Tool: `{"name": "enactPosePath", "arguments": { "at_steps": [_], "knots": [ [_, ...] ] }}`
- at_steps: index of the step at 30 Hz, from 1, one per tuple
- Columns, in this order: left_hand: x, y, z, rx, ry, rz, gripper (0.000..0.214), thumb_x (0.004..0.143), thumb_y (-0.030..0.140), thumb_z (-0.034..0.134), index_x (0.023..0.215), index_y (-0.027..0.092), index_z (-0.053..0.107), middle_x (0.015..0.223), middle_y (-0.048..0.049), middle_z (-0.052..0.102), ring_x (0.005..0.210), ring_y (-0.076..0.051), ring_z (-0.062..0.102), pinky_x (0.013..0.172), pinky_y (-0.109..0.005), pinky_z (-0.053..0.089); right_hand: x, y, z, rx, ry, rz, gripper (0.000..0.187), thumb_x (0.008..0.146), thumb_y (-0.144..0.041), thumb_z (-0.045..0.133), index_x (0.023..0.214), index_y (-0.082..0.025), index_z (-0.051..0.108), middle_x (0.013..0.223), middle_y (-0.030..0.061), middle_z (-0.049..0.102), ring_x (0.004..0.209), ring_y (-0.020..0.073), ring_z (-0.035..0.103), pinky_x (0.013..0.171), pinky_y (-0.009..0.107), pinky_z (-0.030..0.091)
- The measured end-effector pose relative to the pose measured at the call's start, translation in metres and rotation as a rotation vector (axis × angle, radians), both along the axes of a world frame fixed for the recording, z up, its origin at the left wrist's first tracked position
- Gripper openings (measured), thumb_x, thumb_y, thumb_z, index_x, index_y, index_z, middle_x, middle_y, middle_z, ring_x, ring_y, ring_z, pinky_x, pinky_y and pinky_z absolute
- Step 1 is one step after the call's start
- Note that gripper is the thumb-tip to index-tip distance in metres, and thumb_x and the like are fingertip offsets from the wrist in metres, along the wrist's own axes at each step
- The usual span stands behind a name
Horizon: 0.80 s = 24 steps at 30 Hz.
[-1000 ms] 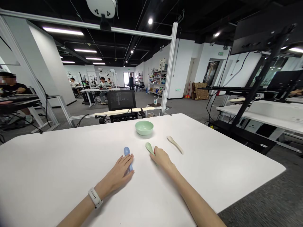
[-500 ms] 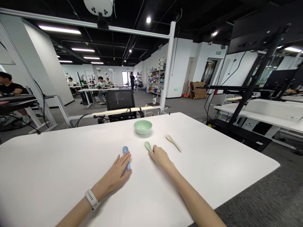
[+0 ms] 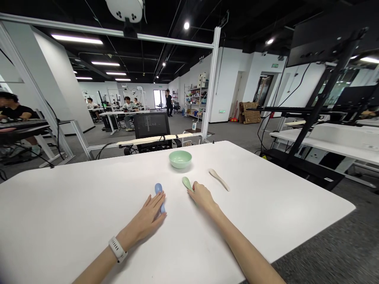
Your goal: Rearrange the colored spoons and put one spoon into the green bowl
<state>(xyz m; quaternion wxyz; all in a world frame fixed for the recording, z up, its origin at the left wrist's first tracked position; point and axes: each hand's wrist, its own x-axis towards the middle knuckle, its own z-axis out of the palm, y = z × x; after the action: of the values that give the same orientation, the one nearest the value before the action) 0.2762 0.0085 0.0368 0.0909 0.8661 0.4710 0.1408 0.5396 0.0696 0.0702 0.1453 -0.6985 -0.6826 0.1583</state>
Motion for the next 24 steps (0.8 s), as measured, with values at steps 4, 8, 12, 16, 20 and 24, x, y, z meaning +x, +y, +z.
{"name": "enactPosePath", "arguments": {
  "at_steps": [4, 8, 12, 16, 20, 24],
  "knots": [
    [0.0001, 0.0002, 0.0006, 0.008, -0.003, -0.007, 0.066, 0.106, 0.047, 0.036, 0.167, 0.026, 0.025, 0.174, -0.01, 0.03, 0.163, -0.025, 0.025, 0.134, -0.056, 0.024, 0.0003, 0.0001, -0.0002, 0.002, 0.002, -0.001, 0.016, 0.1, -0.035, 0.061, 0.097, -0.019, 0.061, 0.095, 0.0119, 0.076, 0.086, 0.0246, 0.069, 0.066, 0.029, 0.036],
    [0.0013, -0.001, 0.0036, -0.014, 0.007, -0.002, 0.066, 0.106, 0.047, 0.034, 0.166, 0.021, 0.028, 0.174, -0.0114, 0.029, 0.163, -0.025, 0.024, 0.134, -0.058, 0.023, -0.0002, -0.0019, 0.003, -0.016, 0.0, -0.003, 0.017, 0.1, -0.036, 0.061, 0.099, -0.019, 0.061, 0.094, 0.0115, 0.076, 0.085, 0.0241, 0.07, 0.066, 0.029, 0.036],
    [0.0019, -0.0009, 0.0031, 0.001, 0.0, -0.003, 0.066, 0.106, 0.048, 0.035, 0.166, 0.022, 0.029, 0.174, -0.0117, 0.03, 0.163, -0.026, 0.025, 0.134, -0.058, 0.024, -0.001, -0.0043, 0.0057, -0.01, 0.009, 0.0, 0.019, 0.1, -0.039, 0.062, 0.097, -0.019, 0.061, 0.096, 0.012, 0.076, 0.086, 0.0243, 0.069, 0.065, 0.028, 0.036],
    [0.0011, -0.0005, 0.0024, 0.001, 0.003, -0.009, 0.065, 0.106, 0.047, 0.034, 0.166, 0.024, 0.028, 0.175, -0.0108, 0.029, 0.163, -0.025, 0.025, 0.134, -0.056, 0.023, -0.0011, -0.0038, 0.0049, -0.012, 0.006, 0.002, 0.02, 0.101, -0.039, 0.061, 0.097, -0.019, 0.061, 0.094, 0.0119, 0.076, 0.085, 0.0245, 0.069, 0.066, 0.029, 0.036],
    [0.0023, -0.0005, 0.0021, -0.016, 0.01, -0.004, 0.064, 0.106, 0.047, 0.033, 0.166, 0.023, 0.03, 0.174, -0.0104, 0.031, 0.163, -0.025, 0.025, 0.134, -0.056, 0.024, -0.0009, -0.0009, 0.0022, -0.008, -0.008, 0.005, 0.018, 0.101, -0.037, 0.06, 0.098, -0.019, 0.061, 0.095, 0.0118, 0.076, 0.086, 0.0242, 0.069, 0.066, 0.029, 0.036],
    [0.0059, 0.0003, 0.0027, -0.003, 0.01, -0.012, 0.066, 0.106, 0.047, 0.034, 0.167, 0.024, 0.026, 0.175, -0.0102, 0.029, 0.163, -0.025, 0.024, 0.134, -0.056, 0.023, -0.0011, 0.0, 0.0004, -0.006, -0.007, 0.005, 0.017, 0.101, -0.036, 0.059, 0.099, -0.019, 0.061, 0.094, 0.0116, 0.075, 0.087, 0.0242, 0.069, 0.066, 0.029, 0.036]
  ]
}}
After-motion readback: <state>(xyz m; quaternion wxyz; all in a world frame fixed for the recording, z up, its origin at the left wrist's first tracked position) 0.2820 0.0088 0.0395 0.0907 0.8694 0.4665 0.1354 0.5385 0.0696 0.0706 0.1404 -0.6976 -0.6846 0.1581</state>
